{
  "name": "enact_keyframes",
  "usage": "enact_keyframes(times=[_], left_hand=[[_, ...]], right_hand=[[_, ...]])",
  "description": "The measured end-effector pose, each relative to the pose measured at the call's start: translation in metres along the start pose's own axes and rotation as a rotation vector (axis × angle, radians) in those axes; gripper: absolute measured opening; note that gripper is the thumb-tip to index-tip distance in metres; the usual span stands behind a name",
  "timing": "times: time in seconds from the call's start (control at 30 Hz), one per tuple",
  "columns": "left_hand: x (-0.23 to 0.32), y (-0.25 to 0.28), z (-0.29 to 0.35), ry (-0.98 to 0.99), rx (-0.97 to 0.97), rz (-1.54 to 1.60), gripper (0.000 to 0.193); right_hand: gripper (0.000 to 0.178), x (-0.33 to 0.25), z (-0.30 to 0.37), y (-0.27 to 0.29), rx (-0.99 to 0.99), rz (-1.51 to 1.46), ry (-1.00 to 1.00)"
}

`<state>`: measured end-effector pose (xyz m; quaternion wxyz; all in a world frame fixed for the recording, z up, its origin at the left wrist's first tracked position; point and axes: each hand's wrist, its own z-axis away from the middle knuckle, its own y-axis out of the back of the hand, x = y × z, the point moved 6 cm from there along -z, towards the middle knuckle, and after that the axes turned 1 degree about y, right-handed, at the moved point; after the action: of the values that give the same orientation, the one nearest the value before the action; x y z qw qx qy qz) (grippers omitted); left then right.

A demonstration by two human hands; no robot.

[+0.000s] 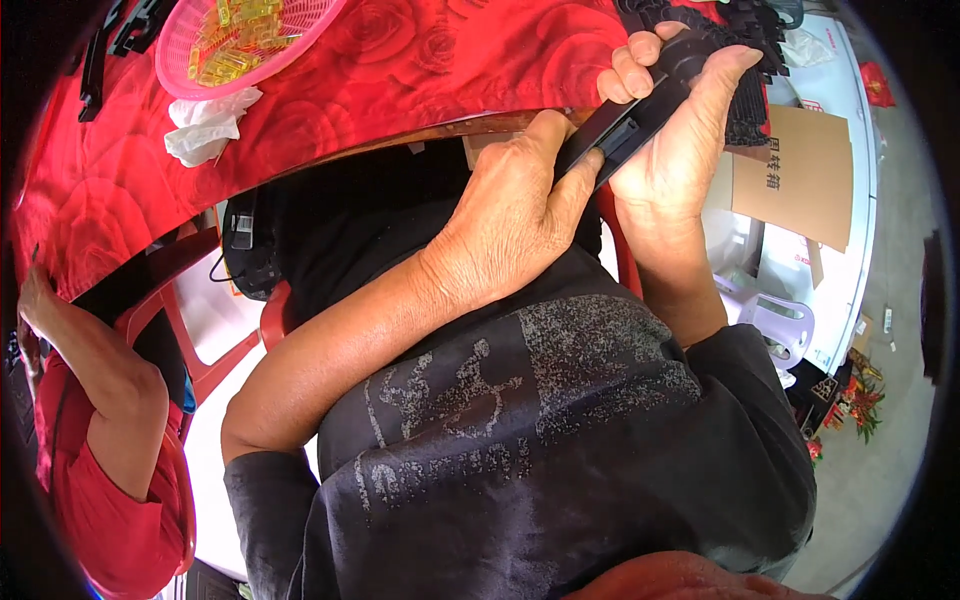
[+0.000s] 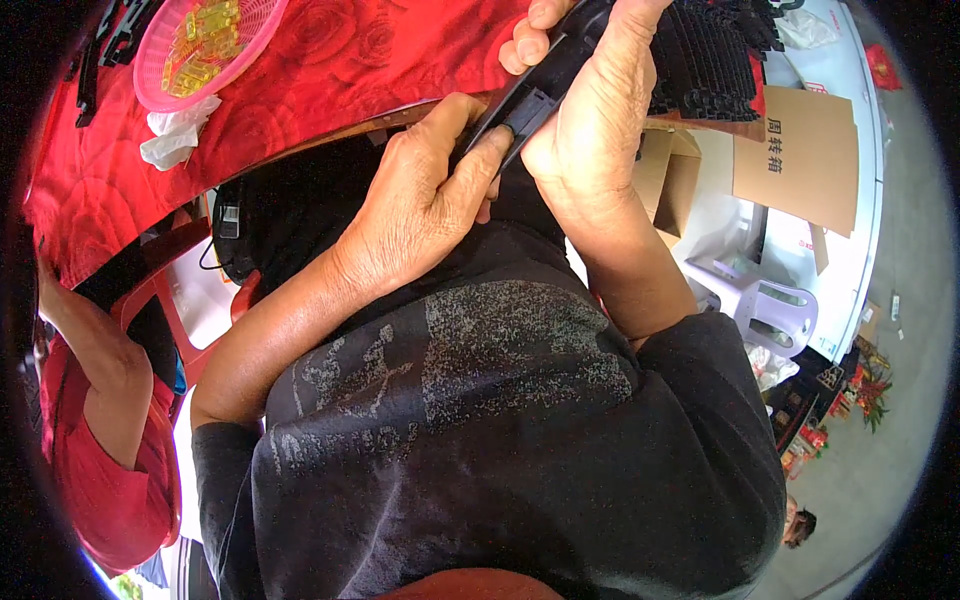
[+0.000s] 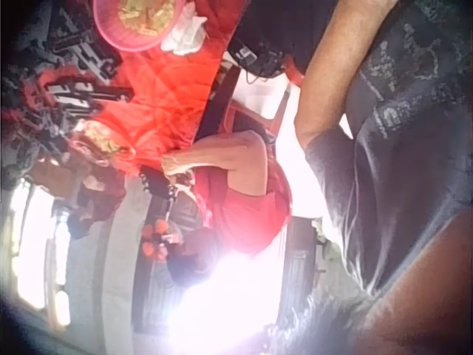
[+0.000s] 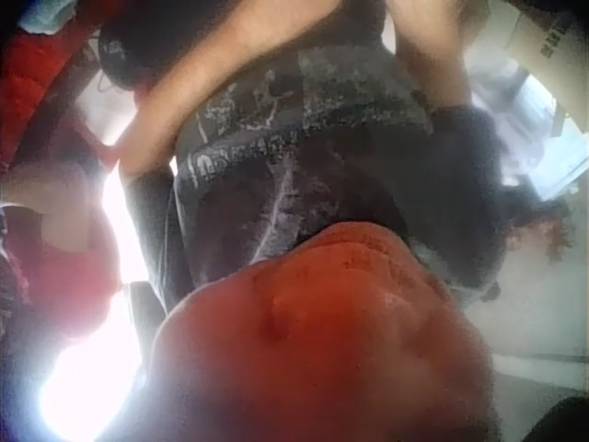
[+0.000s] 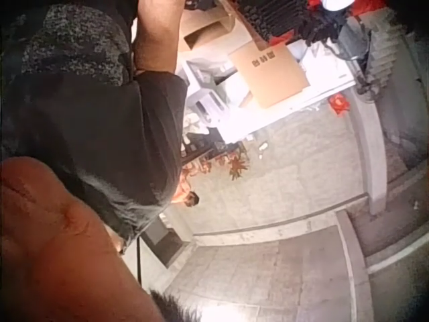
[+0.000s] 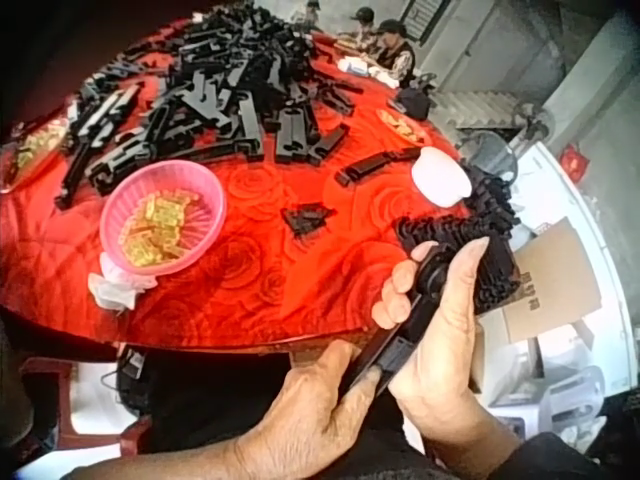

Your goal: The person picks a level vial from a basket and inserts it into a black plastic housing, pressing it firmly into place by hand.

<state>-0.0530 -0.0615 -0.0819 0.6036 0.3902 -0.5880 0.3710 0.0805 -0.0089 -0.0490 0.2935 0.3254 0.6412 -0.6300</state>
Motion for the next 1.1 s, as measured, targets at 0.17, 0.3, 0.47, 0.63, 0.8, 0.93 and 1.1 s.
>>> enact_keyframes(times=[0.17, 0.3, 0.47, 0.63, 0.8, 0.93, 1.1], left_hand=[[0.005, -0.001, -0.006, -0.016, 0.006, -0.058, 0.022], [0.009, -0.004, -0.01, -0.033, -0.003, -0.051, 0.023], [0.012, -0.002, -0.011, -0.058, 0.023, -0.077, 0.023], [0.011, -0.001, -0.012, -0.035, 0.021, -0.07, 0.023], [0.008, -0.003, -0.014, -0.029, 0.022, -0.06, 0.024], [0.007, -0.004, -0.015, -0.015, 0.019, -0.045, 0.026], [0.006, -0.004, -0.015, -0.002, 0.03, -0.05, 0.026]], right_hand=[[0.063, -0.004, -0.002, -0.001, 0.023, 0.041, 0.053], [0.068, -0.009, 0.0, -0.001, 0.055, 0.077, 0.076], [0.07, -0.007, 0.007, -0.014, -0.002, 0.036, 0.09], [0.048, -0.005, 0.006, -0.017, -0.023, -0.028, 0.104], [0.043, -0.002, 0.009, -0.013, 0.053, 0.001, 0.103], [0.044, -0.002, 0.01, -0.009, 0.097, 0.059, 0.109], [0.051, 0.001, 0.014, -0.014, 0.133, 0.147, 0.094]])
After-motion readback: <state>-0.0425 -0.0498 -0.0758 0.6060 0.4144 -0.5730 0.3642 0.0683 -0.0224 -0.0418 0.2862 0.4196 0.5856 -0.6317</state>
